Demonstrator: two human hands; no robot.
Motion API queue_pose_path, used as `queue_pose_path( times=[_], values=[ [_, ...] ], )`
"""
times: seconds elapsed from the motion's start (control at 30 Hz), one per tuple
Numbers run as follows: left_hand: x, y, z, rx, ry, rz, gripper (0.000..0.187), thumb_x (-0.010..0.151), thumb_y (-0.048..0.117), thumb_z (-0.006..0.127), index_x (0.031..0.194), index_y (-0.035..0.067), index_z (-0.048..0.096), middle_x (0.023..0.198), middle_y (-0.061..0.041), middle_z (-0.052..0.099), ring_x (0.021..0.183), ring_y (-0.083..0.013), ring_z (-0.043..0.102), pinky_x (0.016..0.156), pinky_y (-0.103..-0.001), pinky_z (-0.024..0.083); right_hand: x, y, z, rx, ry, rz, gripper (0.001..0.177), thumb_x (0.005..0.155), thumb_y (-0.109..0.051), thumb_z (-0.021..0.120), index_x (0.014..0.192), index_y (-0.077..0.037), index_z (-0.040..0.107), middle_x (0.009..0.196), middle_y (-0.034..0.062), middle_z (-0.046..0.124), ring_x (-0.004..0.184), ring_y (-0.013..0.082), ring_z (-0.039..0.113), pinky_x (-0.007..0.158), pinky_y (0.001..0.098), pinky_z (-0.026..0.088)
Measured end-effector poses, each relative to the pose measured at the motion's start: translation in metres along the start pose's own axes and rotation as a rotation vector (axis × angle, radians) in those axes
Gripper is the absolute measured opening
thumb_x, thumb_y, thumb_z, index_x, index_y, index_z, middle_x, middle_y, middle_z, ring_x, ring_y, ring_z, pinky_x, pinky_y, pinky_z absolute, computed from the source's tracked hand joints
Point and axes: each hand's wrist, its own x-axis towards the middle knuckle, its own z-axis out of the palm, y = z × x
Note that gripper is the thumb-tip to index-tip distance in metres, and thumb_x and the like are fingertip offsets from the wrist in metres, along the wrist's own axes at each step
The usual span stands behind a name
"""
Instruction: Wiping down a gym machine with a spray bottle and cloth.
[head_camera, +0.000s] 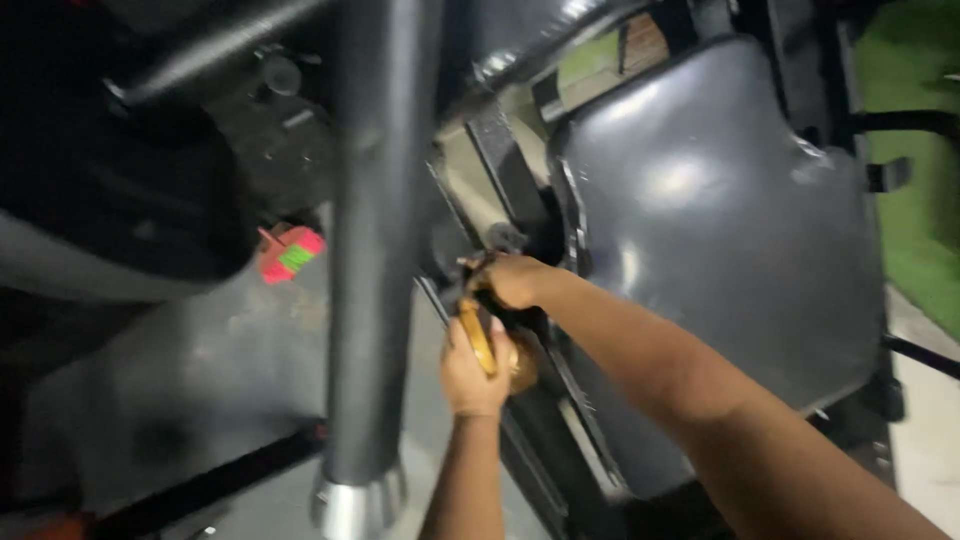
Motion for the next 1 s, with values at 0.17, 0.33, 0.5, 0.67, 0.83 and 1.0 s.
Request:
queue_pose_path(
  times=[0.17, 0.33, 0.5, 0.67, 0.83, 1.0],
  values=[
    [0.0, 0.005, -0.004, -0.073, 0.09, 0.085, 0.047, 0.091, 0.036, 0.066, 0.122, 0.001, 0.059, 0.113, -0.022, 0.069, 0.1, -0.0431, 0.068, 0.085, -0.049, 0.055, -0.028, -0.009, -0.051, -0.113, 0.087, 0.176, 0.038, 0.082, -0.01, 0.06, 0.118, -0.019, 0.07, 0.119, 0.0138, 0.07, 0.111, 0.0363, 0.066, 0.093, 0.0475, 0.052],
    [0.001, 0.007, -0.004, -0.109, 0.086, 0.123, 0.044, 0.093, 0.033, 0.066, 0.124, 0.001, 0.06, 0.119, -0.018, 0.07, 0.109, -0.0401, 0.067, 0.091, -0.046, 0.054, -0.085, -0.04, -0.147, -0.293, 0.71, 0.142, 0.038, 0.084, -0.007, 0.064, 0.12, -0.013, 0.071, 0.107, 0.0145, 0.069, 0.098, 0.0382, 0.064, 0.083, 0.05, 0.051],
    [-0.001, 0.008, -0.003, -0.053, 0.052, 0.082, 0.043, 0.092, 0.035, 0.067, 0.119, 0.003, 0.061, 0.116, -0.018, 0.07, 0.106, -0.0394, 0.068, 0.089, -0.046, 0.055, -0.117, -0.022, -0.14, -0.44, 0.805, 0.099, 0.061, 0.073, -0.015, 0.076, 0.133, -0.016, 0.068, 0.145, 0.0183, 0.054, 0.133, 0.046, 0.043, 0.107, 0.0636, 0.032],
    [0.001, 0.007, -0.002, -0.022, 0.071, 0.14, 0.045, 0.093, 0.037, 0.066, 0.121, 0.002, 0.061, 0.111, -0.021, 0.07, 0.1, -0.0426, 0.067, 0.084, -0.049, 0.055, -0.155, 0.007, -0.012, -0.336, 0.681, 0.12, 0.063, 0.073, -0.012, 0.073, 0.134, -0.02, 0.066, 0.153, 0.0177, 0.047, 0.148, 0.044, 0.032, 0.121, 0.0712, 0.018],
    [-0.004, 0.0, 0.003, 0.102, 0.015, 0.128, 0.044, 0.091, 0.042, 0.068, 0.114, 0.005, 0.061, 0.101, -0.021, 0.07, 0.094, -0.0434, 0.067, 0.08, -0.05, 0.055, -0.209, 0.011, 0.059, -0.253, 0.514, 0.189, 0.035, 0.061, -0.017, 0.074, 0.096, -0.016, 0.071, 0.136, 0.0147, 0.061, 0.138, 0.0404, 0.047, 0.117, 0.0743, 0.02],
    [-0.005, 0.002, 0.0, 0.099, -0.018, 0.248, 0.05, 0.089, 0.042, 0.068, 0.121, 0.004, 0.061, 0.105, -0.021, 0.069, 0.096, -0.0431, 0.066, 0.079, -0.049, 0.055, -0.183, 0.04, -0.036, -0.39, 0.027, 0.602, 0.031, 0.093, -0.041, 0.064, 0.104, -0.013, 0.072, 0.109, 0.016, 0.069, 0.118, 0.0385, 0.06, 0.131, 0.0693, 0.02]
  ],
)
